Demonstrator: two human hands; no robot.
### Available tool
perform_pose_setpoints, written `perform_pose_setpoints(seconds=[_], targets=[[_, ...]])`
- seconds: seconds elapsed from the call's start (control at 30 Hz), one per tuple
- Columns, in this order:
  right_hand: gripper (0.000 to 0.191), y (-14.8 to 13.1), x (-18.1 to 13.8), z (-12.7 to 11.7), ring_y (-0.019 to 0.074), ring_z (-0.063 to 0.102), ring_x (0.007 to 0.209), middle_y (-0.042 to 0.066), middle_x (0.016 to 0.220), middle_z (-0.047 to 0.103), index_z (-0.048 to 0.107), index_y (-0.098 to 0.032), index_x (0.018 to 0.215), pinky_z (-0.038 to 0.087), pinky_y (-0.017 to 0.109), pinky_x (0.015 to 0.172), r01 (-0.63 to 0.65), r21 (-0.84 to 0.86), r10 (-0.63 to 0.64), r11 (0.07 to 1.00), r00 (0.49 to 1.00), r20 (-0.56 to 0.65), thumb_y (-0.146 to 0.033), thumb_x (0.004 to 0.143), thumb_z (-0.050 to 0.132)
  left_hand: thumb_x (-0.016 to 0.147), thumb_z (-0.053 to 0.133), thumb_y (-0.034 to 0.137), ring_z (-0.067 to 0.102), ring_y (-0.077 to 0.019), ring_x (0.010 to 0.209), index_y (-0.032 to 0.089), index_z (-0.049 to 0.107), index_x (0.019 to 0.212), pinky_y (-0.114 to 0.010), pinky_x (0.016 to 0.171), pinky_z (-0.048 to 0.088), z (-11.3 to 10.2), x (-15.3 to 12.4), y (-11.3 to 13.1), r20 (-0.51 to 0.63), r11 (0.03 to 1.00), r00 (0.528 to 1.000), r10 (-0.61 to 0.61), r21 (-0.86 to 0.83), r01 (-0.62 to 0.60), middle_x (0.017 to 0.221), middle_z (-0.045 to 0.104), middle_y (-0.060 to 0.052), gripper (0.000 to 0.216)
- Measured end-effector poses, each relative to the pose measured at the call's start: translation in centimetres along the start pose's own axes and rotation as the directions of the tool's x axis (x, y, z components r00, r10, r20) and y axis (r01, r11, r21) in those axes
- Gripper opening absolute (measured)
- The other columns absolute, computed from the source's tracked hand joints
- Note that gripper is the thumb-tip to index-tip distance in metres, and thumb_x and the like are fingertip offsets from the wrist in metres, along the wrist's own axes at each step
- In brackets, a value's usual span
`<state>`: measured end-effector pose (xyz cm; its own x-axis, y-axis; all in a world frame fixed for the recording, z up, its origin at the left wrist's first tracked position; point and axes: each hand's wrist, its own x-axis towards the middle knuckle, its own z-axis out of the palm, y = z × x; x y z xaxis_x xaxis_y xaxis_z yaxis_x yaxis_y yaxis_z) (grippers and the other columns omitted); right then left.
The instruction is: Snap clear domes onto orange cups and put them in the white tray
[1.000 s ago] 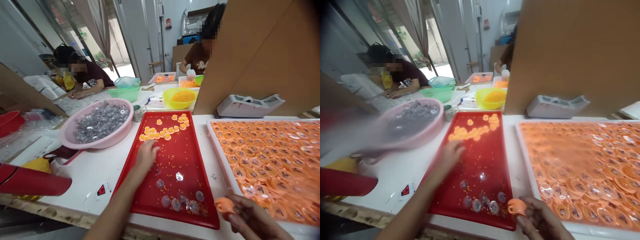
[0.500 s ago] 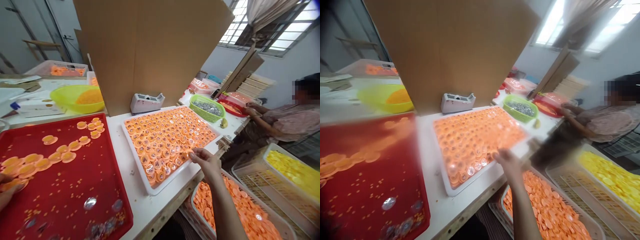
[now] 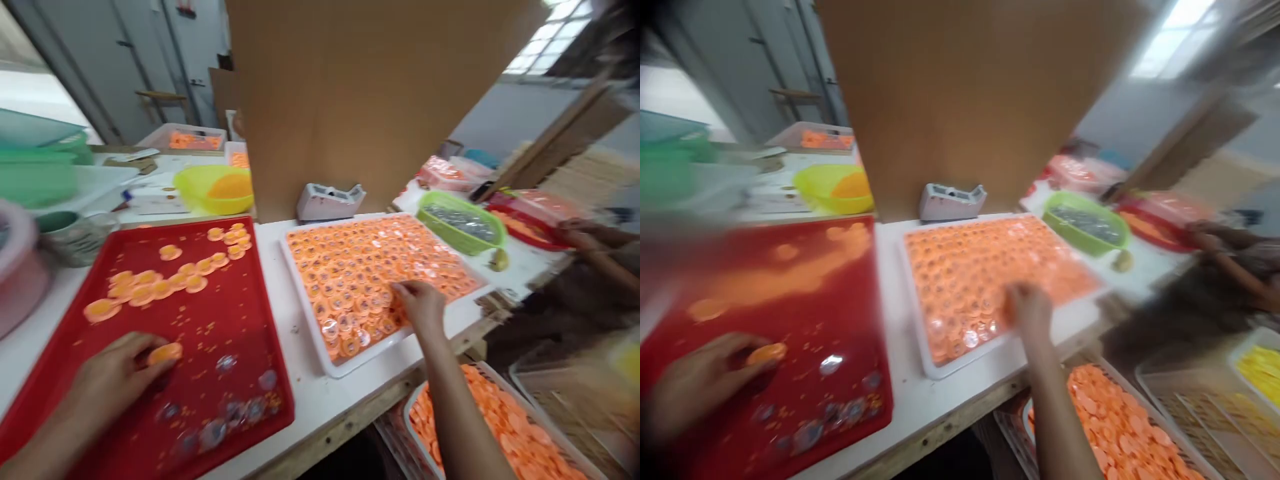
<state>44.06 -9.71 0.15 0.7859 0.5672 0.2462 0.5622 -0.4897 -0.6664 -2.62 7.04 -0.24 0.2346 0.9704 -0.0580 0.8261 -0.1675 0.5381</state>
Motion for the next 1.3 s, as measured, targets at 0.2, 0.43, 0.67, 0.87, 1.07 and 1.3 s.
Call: perform_pose_setpoints(seconds=[0.2,0.43,0.67,0.87,1.07,1.3], targets=[[0.019,-5.6,-8.9,3.0,0.0210,0.065,0.076,0.004,0.083,0.072,0.072,-0.023,0.088,0.049,0.031,0.070,0.338,0.221,-0.380,0.915,0.905,0.192,-0.038,0.082,0.062,0.068,0.067,0.049,0.061,-0.0187,0.072,0.019,0.058,0.076,-0.025,0.064,0.045,-0.1,-5.3,2.9,0.126,0.957,0.988,-0.092,-0.263,0.123,0.075,0.065,0.000,0.032],[0.031,-15.9,-18.4,11.6,0.0156,0.062,0.078,0.007,0.094,0.063,0.065,-0.019,0.103,0.047,0.024,0.068,0.613,0.349,-0.662,0.709,0.407,0.630,-0.001,0.084,0.047,0.065,0.076,0.044,0.059,-0.0154,0.060,0.016,0.067,0.096,-0.026,0.054,0.049,1.4,-8.9,3.0,0.296,0.625,0.922,-0.248,-0.678,0.386,0.076,0.065,-0.001,0.043],[0.016,-17.2,-19.2,14.4,0.0219,0.058,0.083,0.011,0.087,0.062,0.063,-0.015,0.083,0.043,0.030,0.074,0.740,0.218,-0.613,0.636,0.312,0.726,-0.003,0.083,0.053,0.073,0.077,0.029,0.064,-0.0216,0.094,0.016,0.071,0.104,-0.037,0.086,0.056,1.4,-10.6,2.7,0.421,0.100,0.861,-0.286,-0.880,0.464,0.103,0.069,-0.007,0.034],[0.018,-15.5,-18.7,13.8,0.0171,0.060,0.072,0.006,0.084,0.065,0.064,-0.017,0.084,0.044,0.025,0.066,0.648,0.258,-0.591,0.716,0.368,0.718,-0.003,0.079,0.054,0.074,0.076,0.018,0.064,-0.0236,0.102,0.015,0.072,0.103,-0.037,0.092,0.056,1.2,-10.9,2.2,0.450,0.010,0.845,-0.289,-0.881,0.473,0.113,0.068,-0.009,0.030],[0.018,-14.6,-18.3,13.0,0.0176,0.067,0.078,0.003,0.086,0.072,0.070,-0.021,0.090,0.050,0.026,0.071,0.387,0.421,-0.568,0.820,0.465,0.679,-0.016,0.085,0.054,0.071,0.079,0.023,0.065,-0.0242,0.102,0.015,0.071,0.105,-0.035,0.090,0.056,1.6,-11.0,2.7,0.426,0.053,0.863,-0.272,-0.889,0.455,0.114,0.069,-0.009,0.036],[0.021,-14.3,-18.3,10.8,0.0154,0.055,0.051,-0.001,0.057,0.062,0.073,-0.022,0.089,0.045,0.028,0.052,0.027,0.453,-0.361,0.891,0.647,0.671,-0.038,0.077,0.068,0.066,0.082,0.026,0.066,-0.0257,0.101,0.015,0.072,0.104,-0.038,0.091,0.054,2.4,-10.9,4.2,0.464,0.057,0.860,-0.212,-0.873,0.485,0.109,0.070,-0.009,0.041]])
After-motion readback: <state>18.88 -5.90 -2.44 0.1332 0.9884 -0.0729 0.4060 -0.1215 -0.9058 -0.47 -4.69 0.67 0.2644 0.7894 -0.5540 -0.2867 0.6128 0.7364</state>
